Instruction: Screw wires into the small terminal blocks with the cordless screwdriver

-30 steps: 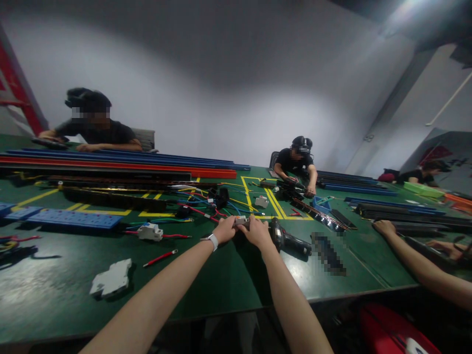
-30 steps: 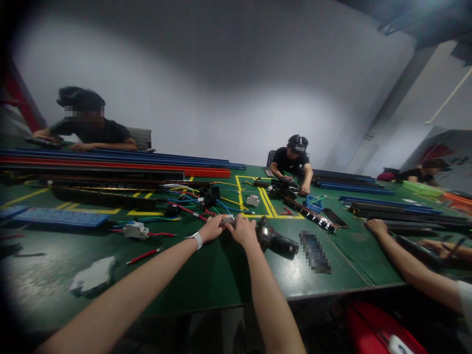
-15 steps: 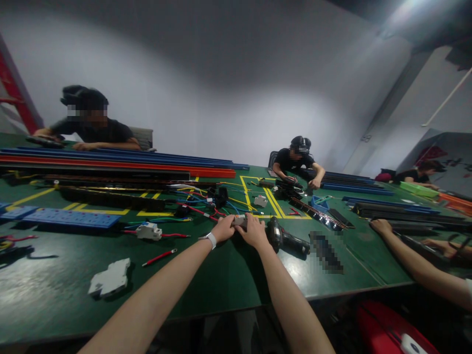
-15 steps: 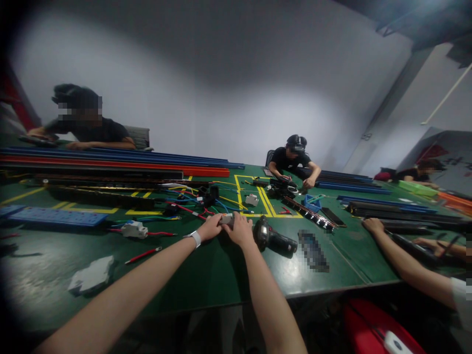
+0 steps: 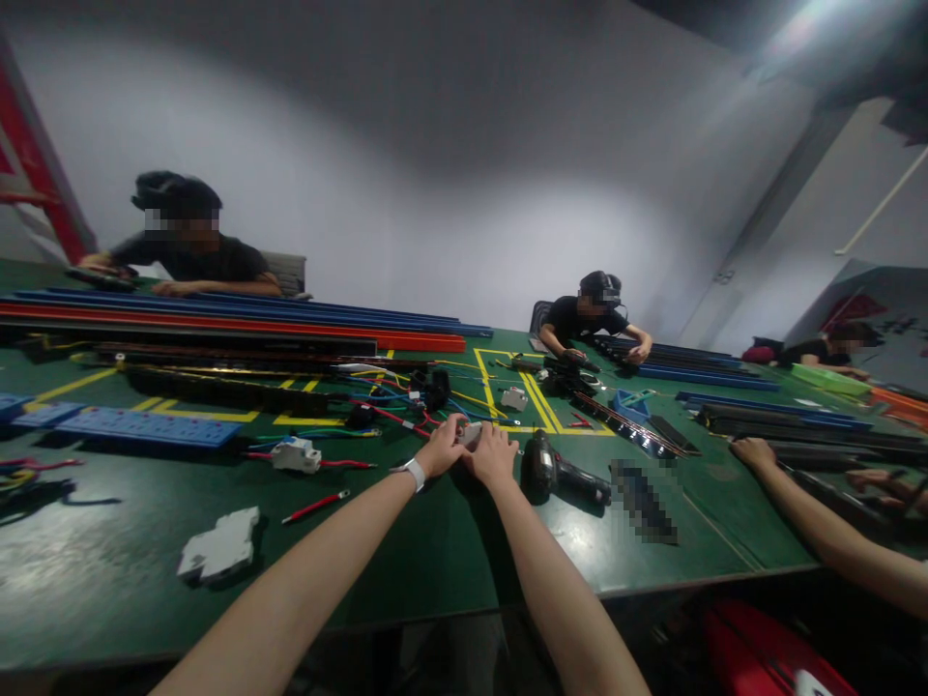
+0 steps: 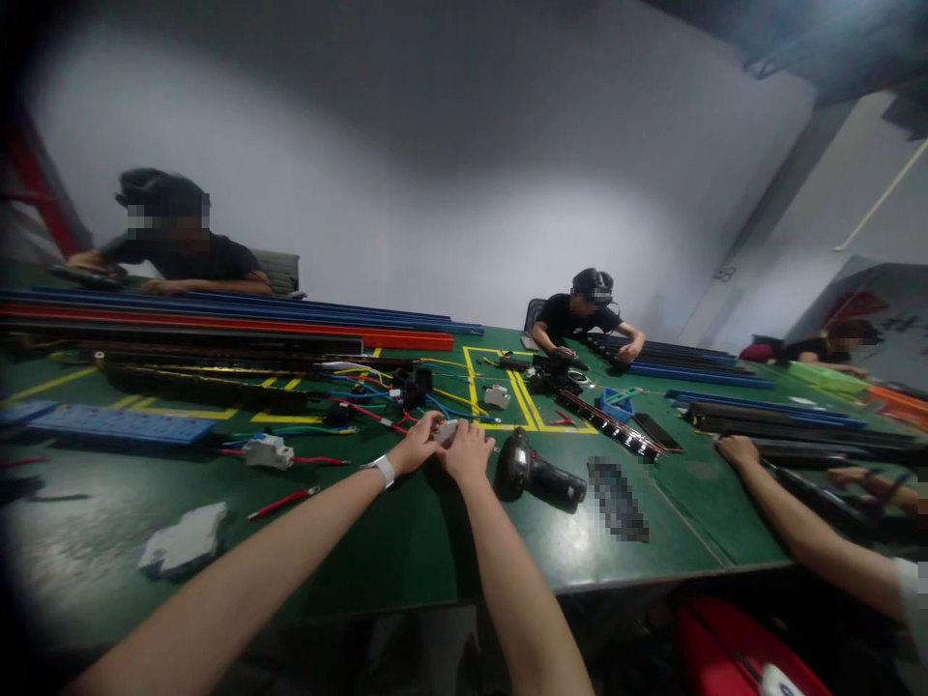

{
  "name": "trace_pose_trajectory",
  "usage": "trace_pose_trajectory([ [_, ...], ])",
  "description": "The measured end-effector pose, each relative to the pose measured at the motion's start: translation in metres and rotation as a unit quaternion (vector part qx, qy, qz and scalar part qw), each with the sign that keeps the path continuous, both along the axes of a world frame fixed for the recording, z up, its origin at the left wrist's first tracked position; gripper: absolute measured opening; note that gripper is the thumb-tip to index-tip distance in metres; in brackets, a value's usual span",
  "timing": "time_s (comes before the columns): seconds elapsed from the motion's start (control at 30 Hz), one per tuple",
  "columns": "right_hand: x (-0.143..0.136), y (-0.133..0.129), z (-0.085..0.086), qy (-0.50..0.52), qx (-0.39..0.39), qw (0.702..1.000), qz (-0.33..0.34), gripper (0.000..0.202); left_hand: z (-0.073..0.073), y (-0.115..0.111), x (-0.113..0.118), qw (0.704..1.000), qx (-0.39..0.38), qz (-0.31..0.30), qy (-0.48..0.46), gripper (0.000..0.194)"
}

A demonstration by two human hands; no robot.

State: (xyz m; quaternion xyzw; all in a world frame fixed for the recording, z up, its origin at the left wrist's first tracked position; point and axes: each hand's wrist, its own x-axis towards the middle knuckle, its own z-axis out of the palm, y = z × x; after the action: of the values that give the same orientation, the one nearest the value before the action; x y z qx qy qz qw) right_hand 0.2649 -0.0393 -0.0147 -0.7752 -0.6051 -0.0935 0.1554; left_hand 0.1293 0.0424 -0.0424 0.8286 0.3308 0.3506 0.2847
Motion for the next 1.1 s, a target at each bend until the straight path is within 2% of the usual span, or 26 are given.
trace_pose_trajectory([
  [0.13,-0.005,0.002,-0.003,0.003,0.022,1.0,-0.017,0.064,-0.004,0.003,0.0,1.0,0.011,0.003,-0.008,0.053],
  [0.23,-0.007,0.0,-0.002,0.007,0.031,0.999,-0.017,0.059,-0.001,-0.002,0.002,1.0,0.021,0.017,-0.013,0.047],
  [0.33,-0.007,-0.001,-0.002,0.007,0.041,0.999,-0.013,0.058,0.011,-0.008,-0.001,0.999,0.036,0.038,-0.001,0.038],
  [0.4,-0.006,-0.001,-0.003,0.008,0.049,0.999,-0.013,0.06,0.026,-0.009,-0.012,0.997,0.068,0.035,0.034,0.032],
  [0.47,-0.004,0.0,-0.004,0.012,0.053,0.998,-0.012,0.062,0.048,-0.003,-0.032,0.991,0.111,0.035,0.073,0.024],
  [0.53,-0.003,0.001,-0.005,0.018,0.054,0.998,-0.008,0.063,0.071,0.013,-0.062,0.983,0.126,0.059,0.12,0.024],
  [0.63,-0.002,0.001,-0.004,0.031,0.052,0.998,-0.003,0.065,0.1,0.05,-0.117,0.959,0.141,0.161,0.188,0.033],
  [0.7,-0.002,0.001,-0.003,0.039,0.052,0.998,-0.003,0.066,0.107,0.078,-0.156,0.931,0.123,0.224,0.259,0.042],
  [0.77,-0.002,0.0,-0.002,0.045,0.052,0.998,-0.005,0.067,0.104,0.1,-0.191,0.9,0.095,0.247,0.345,0.055],
  [0.9,-0.002,0.0,-0.001,0.047,0.053,0.997,-0.005,0.067,0.079,0.126,-0.238,0.858,0.049,0.187,0.477,0.059],
  [1.0,-0.001,-0.001,0.0,0.047,0.054,0.997,0.0,0.065,0.065,0.134,-0.25,0.839,0.074,0.165,0.514,0.06],
  [1.1,0.0,-0.001,0.001,0.046,0.052,0.998,0.003,0.064,0.061,0.137,-0.252,0.83,0.117,0.137,0.527,0.058],
])
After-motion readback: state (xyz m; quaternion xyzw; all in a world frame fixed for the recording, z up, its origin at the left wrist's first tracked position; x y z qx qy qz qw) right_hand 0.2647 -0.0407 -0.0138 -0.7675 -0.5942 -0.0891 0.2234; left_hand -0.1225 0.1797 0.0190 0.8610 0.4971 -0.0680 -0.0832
